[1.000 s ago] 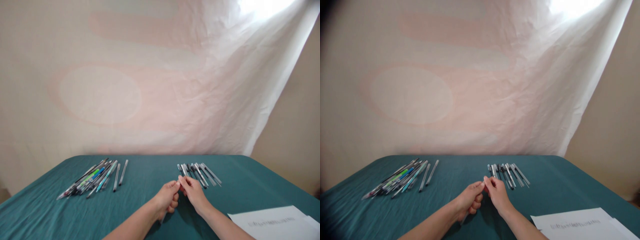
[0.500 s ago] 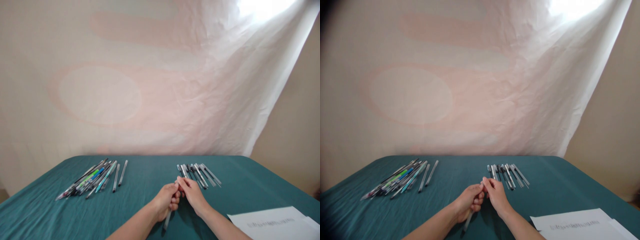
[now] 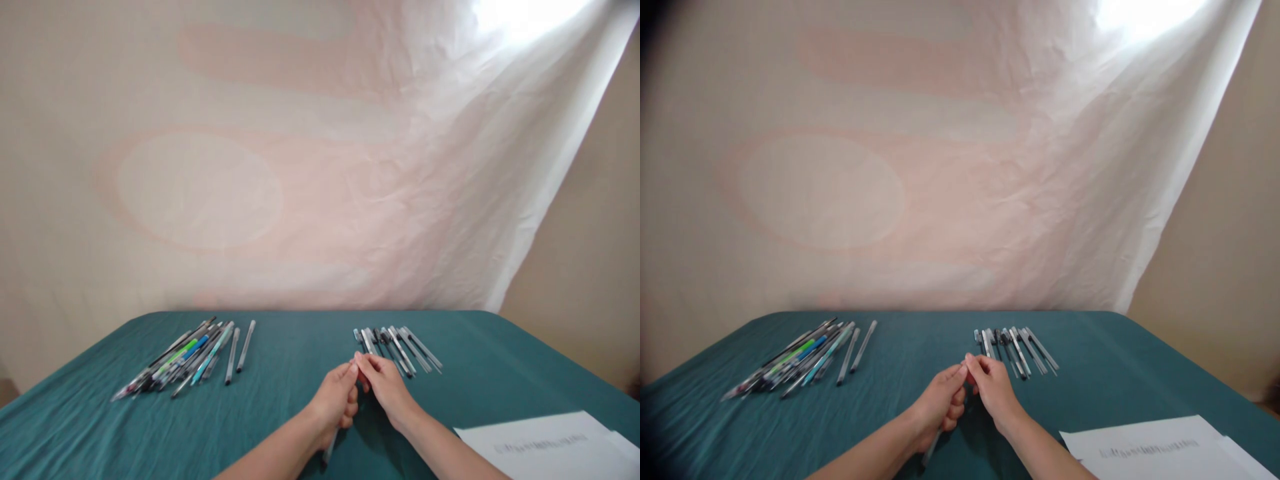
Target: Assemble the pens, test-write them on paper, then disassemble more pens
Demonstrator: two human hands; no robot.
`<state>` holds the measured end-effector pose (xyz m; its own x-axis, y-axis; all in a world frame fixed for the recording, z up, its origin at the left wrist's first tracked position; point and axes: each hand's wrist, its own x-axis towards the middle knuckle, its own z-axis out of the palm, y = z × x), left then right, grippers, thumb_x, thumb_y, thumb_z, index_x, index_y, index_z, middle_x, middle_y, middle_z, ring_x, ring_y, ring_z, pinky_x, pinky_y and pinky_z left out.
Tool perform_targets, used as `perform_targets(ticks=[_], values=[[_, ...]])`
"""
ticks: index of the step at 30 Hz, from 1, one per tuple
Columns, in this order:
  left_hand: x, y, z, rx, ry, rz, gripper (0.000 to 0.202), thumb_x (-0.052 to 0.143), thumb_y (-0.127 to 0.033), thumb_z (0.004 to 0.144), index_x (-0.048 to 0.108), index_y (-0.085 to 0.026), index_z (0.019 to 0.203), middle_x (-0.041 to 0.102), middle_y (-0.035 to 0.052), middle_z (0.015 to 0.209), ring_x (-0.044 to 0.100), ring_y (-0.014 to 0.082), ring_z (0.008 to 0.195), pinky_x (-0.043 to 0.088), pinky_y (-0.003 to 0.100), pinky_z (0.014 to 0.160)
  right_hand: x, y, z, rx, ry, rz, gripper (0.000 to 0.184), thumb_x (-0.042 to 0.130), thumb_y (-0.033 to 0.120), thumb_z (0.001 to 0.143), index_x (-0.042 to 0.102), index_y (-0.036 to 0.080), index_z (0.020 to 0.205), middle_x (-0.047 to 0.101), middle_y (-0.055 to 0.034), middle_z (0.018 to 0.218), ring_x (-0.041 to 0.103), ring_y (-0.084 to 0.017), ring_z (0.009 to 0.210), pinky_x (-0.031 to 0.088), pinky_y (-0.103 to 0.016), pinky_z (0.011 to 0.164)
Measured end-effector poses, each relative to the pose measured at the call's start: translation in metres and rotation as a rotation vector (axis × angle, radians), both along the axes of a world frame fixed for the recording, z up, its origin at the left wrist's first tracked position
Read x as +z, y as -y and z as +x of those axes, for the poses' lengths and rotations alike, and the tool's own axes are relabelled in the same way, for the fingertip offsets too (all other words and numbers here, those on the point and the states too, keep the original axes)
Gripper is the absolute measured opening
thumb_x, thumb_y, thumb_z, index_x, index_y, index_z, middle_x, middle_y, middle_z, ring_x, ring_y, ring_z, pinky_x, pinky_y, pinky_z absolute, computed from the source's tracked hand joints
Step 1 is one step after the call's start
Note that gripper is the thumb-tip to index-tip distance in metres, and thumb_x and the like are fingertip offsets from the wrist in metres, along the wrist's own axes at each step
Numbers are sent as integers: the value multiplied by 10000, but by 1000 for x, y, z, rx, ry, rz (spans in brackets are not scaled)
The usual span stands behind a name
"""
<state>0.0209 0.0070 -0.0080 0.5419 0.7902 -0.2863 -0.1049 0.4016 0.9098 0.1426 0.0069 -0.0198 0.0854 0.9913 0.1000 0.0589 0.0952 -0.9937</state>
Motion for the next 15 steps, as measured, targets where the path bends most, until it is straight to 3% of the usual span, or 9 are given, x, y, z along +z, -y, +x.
perform_targets(ticks=[5, 10, 15], values=[[4, 2, 1, -14, -4, -27, 499, 372, -670, 700, 429, -178, 763, 236, -103, 487, 138, 19, 376, 53, 181, 386, 1, -4, 2, 28, -56, -10, 384, 516, 514, 726, 591, 147, 639, 472, 27, 512, 412, -92, 480, 327, -197, 431], [5, -2, -1, -8, 44, -130, 511, 348, -680, 702, 411, -201, 869, 258, -105, 474, 145, 24, 374, 60, 167, 400, 7, -18, 17, -129, -74, -1, 387, 495, 528, 725, 615, 160, 734, 601, -35, 756, 518, -128, 635, 375, -185, 435], [-1, -6, -1, 33, 73, -145, 427, 355, -605, 750, 398, -198, 867, 321, -90, 491, 169, 21, 363, 62, 170, 401, 12, -48, 35, -81, 162, 10, 357, 484, 465, 741, 614, 150, 846, 607, -25, 696, 517, -103, 547, 385, -186, 427]])
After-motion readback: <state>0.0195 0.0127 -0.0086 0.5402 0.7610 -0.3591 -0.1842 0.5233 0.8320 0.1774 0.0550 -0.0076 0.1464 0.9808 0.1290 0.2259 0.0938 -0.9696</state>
